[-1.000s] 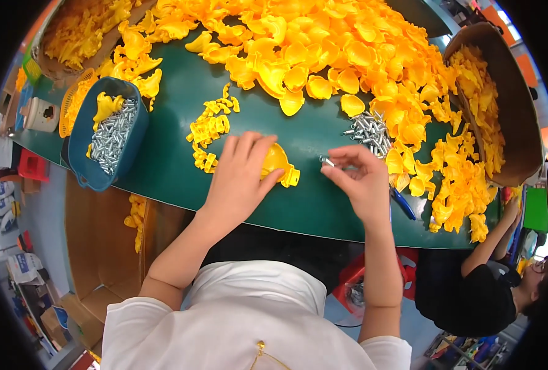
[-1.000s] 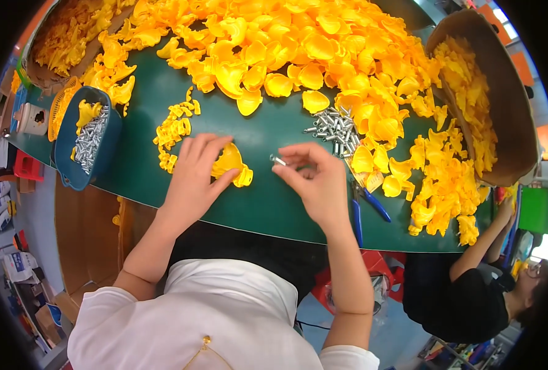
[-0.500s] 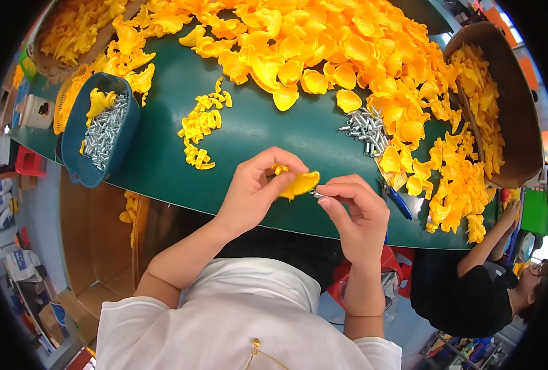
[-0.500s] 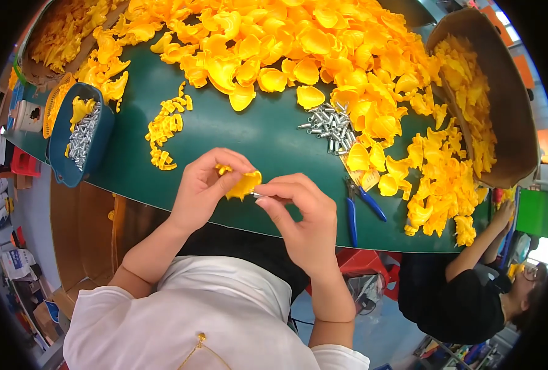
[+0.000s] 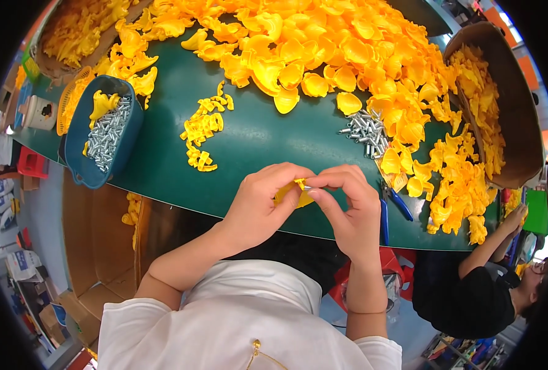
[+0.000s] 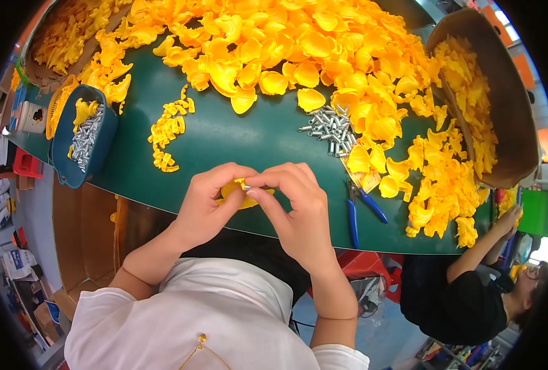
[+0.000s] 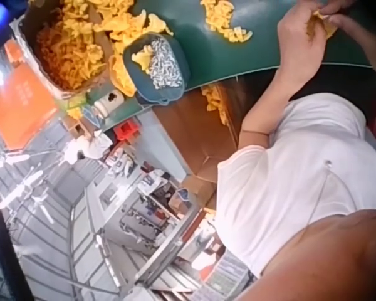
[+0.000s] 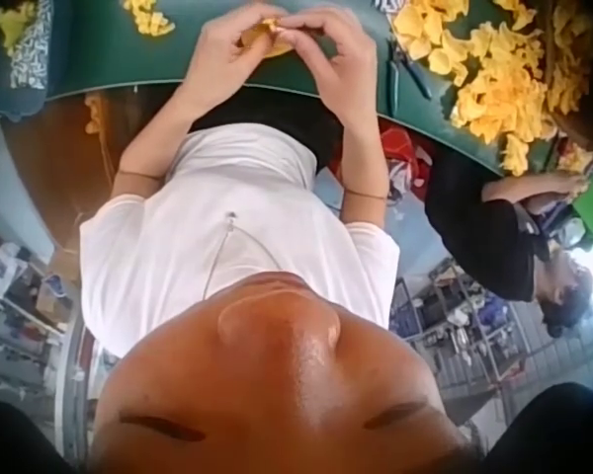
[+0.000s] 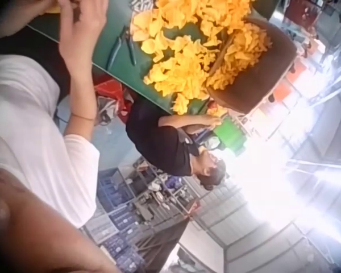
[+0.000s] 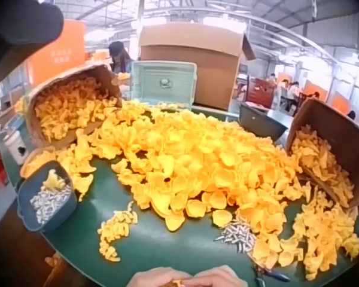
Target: Assembling small yellow plastic toy parts into duck shapes using hands and pliers at a factory workbench.
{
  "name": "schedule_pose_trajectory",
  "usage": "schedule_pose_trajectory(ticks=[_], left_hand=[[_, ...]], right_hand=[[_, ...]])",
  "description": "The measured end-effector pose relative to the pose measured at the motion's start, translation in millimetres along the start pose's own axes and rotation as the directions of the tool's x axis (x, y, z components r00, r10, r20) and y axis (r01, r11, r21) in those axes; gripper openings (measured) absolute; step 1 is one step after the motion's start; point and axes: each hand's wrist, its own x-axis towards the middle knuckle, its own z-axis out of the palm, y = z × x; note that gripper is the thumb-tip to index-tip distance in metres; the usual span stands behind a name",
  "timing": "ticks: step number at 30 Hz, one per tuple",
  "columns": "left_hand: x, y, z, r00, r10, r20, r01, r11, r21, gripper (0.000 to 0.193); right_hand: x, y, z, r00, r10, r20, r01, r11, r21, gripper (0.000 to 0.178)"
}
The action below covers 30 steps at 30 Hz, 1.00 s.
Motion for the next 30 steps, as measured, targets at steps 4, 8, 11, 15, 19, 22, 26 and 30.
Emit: schedule_pose_trajectory(ticks=[4,8,11,15,19,22,26,30], left_hand=[[0,7,-2,0.996,0.092,0.01,-0.092,0.959,0.27,0.017],[-1,5,-5,0.985,0.166,0.055,-0.174,0.921,0.348,0.016],[-2,8,-6,0.99,0.123,0.075,-0.141,0.924,0.355,0.015],[-5,5,-4,0.993,0.088,0.075,-0.106,0.952,0.287,0.014],[-12,7,-8,0.99,0.025,0.142,-0.048,0.986,0.158,0.019],[-16,13,-15,0.947,-0.181,0.266,0.159,0.982,0.103,0.016],[-21,11,-21,0.886,-0.32,0.337,0.328,0.944,0.032,0.018],[-17,1,-24,0.916,-0.293,0.275,0.26,0.954,0.15,0.019]], right_hand=[[1,-2,0,0.997,-0.072,-0.018,0.068,0.984,-0.166,0.015],[5,-4,-8,0.998,-0.056,0.022,0.058,0.989,-0.138,0.016],[7,-8,-9,0.998,-0.05,0.037,0.054,0.988,-0.144,0.017],[5,-9,-10,0.998,-0.051,0.026,0.055,0.979,-0.195,0.019],[-3,-10,-8,0.999,-0.005,0.032,0.01,0.986,-0.164,0.019],[-11,-20,-10,0.991,0.046,0.128,-0.016,0.973,-0.229,0.016],[-7,-25,-8,0.978,0.065,0.196,-0.012,0.965,-0.262,0.013],[-22,15,17,0.954,0.273,0.122,-0.279,0.959,0.041,0.01]])
